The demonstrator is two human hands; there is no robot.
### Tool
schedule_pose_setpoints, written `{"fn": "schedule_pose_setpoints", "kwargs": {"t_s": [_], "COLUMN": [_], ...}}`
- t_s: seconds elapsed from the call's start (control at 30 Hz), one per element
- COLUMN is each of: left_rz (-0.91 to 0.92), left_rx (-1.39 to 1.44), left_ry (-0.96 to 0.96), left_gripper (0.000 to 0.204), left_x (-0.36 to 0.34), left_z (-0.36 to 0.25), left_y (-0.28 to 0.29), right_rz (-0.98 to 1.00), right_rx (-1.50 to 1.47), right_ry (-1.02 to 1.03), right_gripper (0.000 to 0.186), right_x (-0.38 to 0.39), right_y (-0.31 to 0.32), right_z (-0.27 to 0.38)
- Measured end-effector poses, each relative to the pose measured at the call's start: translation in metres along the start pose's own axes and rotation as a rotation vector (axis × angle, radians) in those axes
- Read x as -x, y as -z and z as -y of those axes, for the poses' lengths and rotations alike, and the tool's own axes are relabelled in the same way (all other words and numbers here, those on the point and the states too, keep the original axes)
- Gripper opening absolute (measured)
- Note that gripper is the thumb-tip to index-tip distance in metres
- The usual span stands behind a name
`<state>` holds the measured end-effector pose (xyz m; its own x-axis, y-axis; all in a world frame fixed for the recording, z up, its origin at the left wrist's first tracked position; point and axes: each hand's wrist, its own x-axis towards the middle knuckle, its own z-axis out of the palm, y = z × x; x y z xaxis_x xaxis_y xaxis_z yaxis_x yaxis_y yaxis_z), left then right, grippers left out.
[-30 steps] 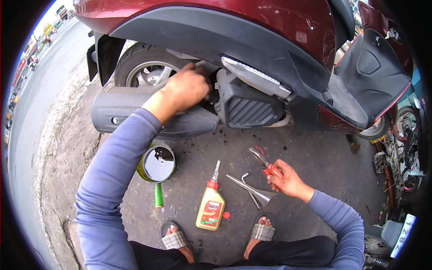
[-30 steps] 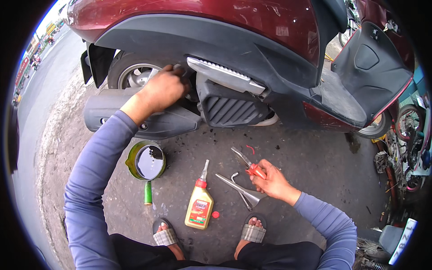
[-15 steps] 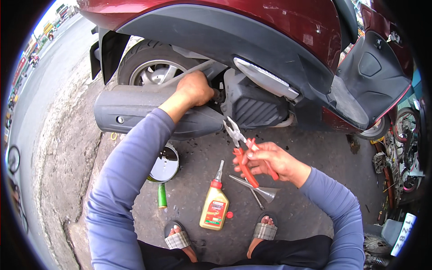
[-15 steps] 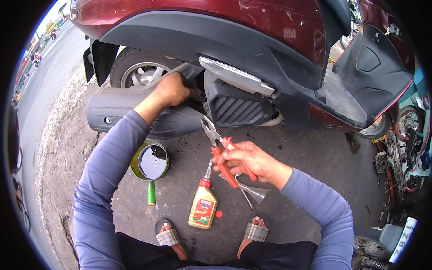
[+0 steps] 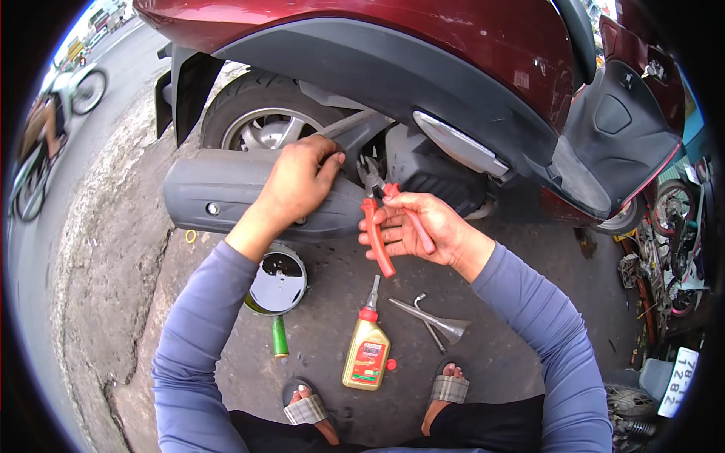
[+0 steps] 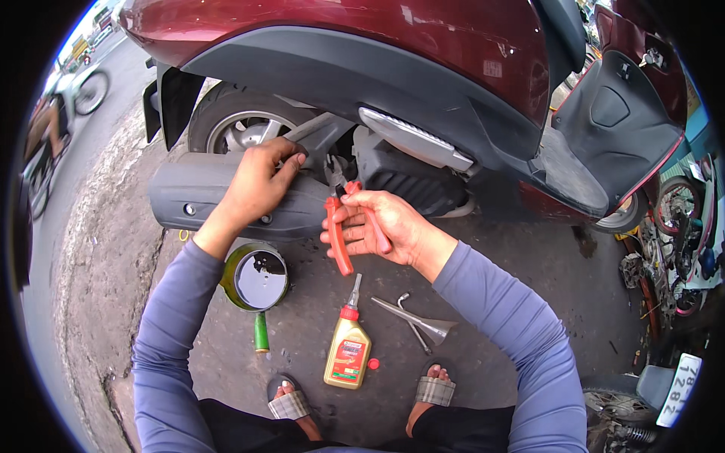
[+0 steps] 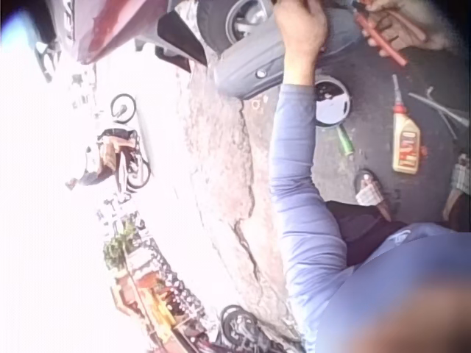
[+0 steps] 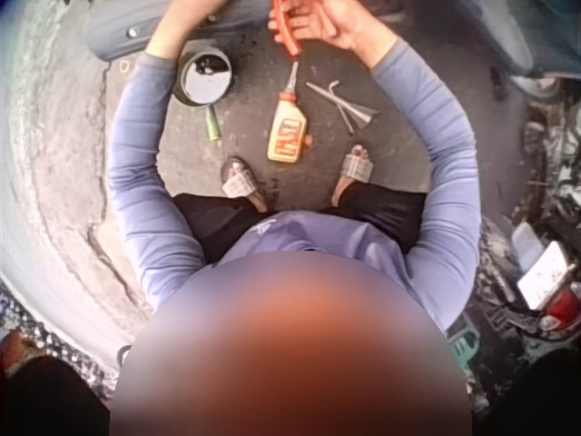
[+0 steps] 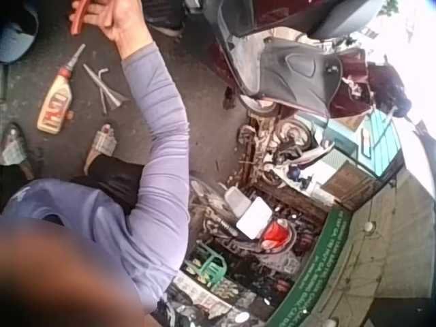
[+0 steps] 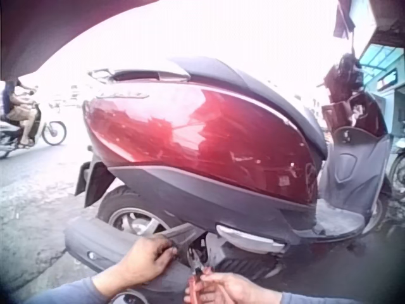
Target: Draining and refilling various fluids on a motorcycle.
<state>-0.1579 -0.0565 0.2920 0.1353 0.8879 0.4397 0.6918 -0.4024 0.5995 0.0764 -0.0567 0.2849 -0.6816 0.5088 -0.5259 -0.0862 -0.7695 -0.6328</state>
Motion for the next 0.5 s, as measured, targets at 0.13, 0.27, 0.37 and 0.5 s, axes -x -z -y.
{"fn": "schedule_pose_setpoints", "kwargs": {"t_s": [0.13,0.27,0.37,0.5], "left_rz": [-0.113,-0.065,-0.069,-0.197], "left_rx": [0.081,0.185,0.309,0.375], "left_ry": [-0.183,-0.309,-0.276,-0.227], "left_gripper": [0.02,0.04,0.043,0.034], "left_x": [0.021,0.049,0.066,0.064], "left_z": [-0.013,-0.034,-0.03,-0.034], "left_y": [-0.002,-0.003,0.011,0.01], "right_rz": [-0.073,-0.171,-0.252,-0.093], "right_rx": [-0.176,-0.432,-0.678,-0.656], "right_ry": [0.152,0.367,0.378,0.467], "right_gripper": [0.025,0.016,0.013,0.011], "right_x": [-0.015,-0.04,-0.044,-0.068], "right_y": [-0.016,-0.048,-0.087,-0.081], "right_z": [-0.018,-0.036,-0.036,-0.034]}}
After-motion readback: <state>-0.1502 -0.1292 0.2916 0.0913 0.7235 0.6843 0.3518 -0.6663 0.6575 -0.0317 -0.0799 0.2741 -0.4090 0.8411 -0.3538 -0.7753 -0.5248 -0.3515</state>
